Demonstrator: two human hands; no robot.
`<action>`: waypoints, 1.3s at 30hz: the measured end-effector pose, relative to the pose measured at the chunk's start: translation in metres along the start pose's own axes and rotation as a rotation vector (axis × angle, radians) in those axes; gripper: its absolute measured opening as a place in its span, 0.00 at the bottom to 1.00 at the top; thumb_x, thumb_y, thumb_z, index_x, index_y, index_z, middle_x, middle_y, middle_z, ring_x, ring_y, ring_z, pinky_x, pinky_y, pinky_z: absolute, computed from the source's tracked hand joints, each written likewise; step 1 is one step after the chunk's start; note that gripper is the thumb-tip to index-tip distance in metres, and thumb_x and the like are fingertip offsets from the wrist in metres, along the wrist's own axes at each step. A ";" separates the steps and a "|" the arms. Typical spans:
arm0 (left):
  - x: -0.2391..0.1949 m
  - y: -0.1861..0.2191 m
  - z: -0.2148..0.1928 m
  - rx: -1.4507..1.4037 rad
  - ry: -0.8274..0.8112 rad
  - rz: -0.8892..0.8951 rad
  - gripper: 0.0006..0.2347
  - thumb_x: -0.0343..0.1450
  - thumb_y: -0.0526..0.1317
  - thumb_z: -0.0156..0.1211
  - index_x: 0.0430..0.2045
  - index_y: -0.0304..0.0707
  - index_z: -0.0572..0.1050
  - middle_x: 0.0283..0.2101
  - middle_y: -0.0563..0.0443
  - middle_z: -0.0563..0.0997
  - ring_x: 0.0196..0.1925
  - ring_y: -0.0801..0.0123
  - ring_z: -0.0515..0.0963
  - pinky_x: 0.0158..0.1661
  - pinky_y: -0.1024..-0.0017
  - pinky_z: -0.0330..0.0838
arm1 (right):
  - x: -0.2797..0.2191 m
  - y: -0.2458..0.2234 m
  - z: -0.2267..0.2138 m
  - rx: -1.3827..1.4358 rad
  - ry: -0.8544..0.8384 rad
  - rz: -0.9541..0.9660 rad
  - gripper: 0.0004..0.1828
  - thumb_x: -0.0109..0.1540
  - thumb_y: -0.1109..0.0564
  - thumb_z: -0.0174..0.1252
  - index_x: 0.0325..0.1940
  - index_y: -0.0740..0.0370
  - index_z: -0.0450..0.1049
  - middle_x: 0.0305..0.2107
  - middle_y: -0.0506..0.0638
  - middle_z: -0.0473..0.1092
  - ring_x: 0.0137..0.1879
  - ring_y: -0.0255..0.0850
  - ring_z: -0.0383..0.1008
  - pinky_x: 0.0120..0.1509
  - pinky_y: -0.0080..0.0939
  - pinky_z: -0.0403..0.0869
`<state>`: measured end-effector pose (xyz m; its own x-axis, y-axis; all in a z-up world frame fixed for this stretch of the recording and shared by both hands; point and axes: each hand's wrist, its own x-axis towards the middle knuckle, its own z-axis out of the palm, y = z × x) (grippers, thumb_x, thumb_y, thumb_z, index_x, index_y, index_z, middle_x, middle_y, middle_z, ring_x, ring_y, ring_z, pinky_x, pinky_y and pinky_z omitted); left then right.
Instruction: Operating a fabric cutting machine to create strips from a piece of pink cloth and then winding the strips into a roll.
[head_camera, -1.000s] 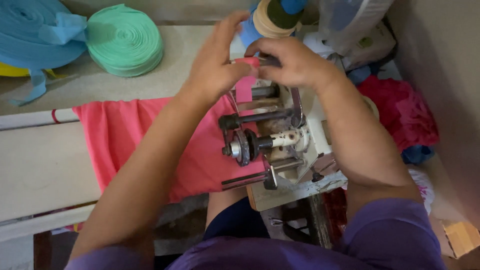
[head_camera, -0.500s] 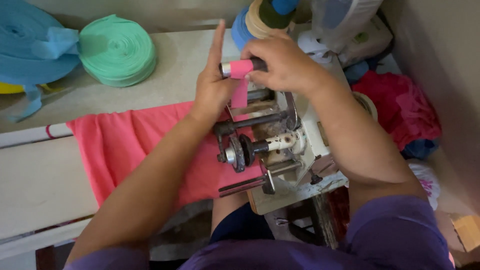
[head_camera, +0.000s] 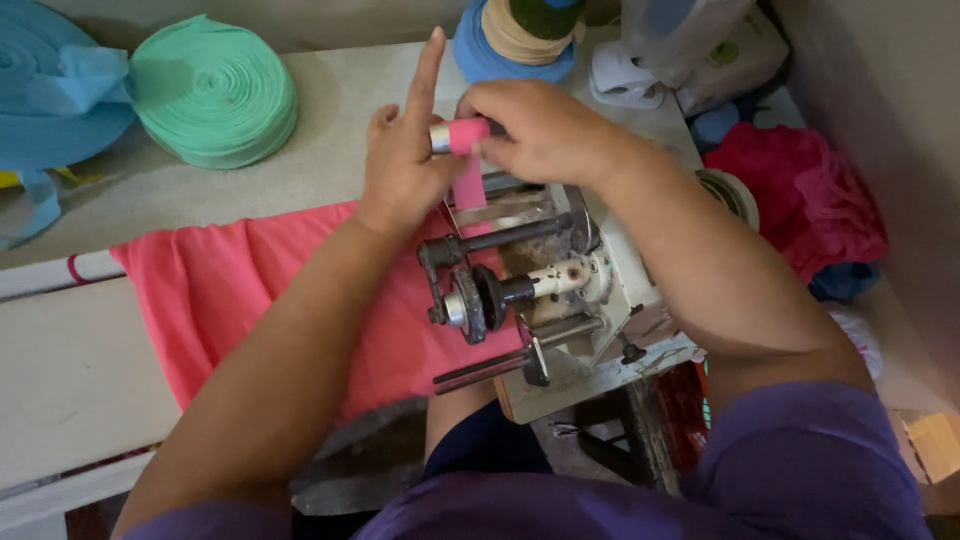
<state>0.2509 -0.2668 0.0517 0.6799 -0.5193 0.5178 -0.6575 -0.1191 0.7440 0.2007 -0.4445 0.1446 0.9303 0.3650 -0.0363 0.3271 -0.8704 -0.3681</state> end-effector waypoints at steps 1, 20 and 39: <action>0.001 0.001 -0.003 0.073 -0.056 -0.027 0.42 0.62 0.40 0.52 0.74 0.62 0.41 0.37 0.72 0.81 0.33 0.71 0.74 0.58 0.64 0.54 | 0.001 -0.001 0.005 -0.006 0.015 0.031 0.13 0.61 0.59 0.60 0.47 0.59 0.67 0.40 0.54 0.70 0.44 0.51 0.70 0.42 0.50 0.65; 0.015 0.015 -0.051 0.649 -0.126 -0.049 0.38 0.65 0.63 0.55 0.70 0.55 0.54 0.53 0.36 0.72 0.56 0.39 0.70 0.50 0.46 0.57 | 0.019 0.024 0.038 -0.058 -0.120 -0.035 0.05 0.59 0.55 0.58 0.37 0.56 0.74 0.30 0.51 0.76 0.35 0.45 0.74 0.39 0.47 0.68; -0.408 -0.075 -0.044 -0.348 0.511 -0.717 0.26 0.65 0.30 0.70 0.58 0.27 0.68 0.56 0.31 0.73 0.60 0.43 0.72 0.63 0.46 0.61 | -0.205 -0.049 0.257 0.494 0.365 0.291 0.19 0.63 0.47 0.64 0.26 0.64 0.74 0.20 0.58 0.70 0.30 0.52 0.72 0.41 0.48 0.68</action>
<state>0.0378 -0.0086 -0.1967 0.9985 0.0230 -0.0504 0.0496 0.0362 0.9981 -0.0486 -0.3920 -0.0687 0.9937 -0.0717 0.0862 0.0216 -0.6316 -0.7750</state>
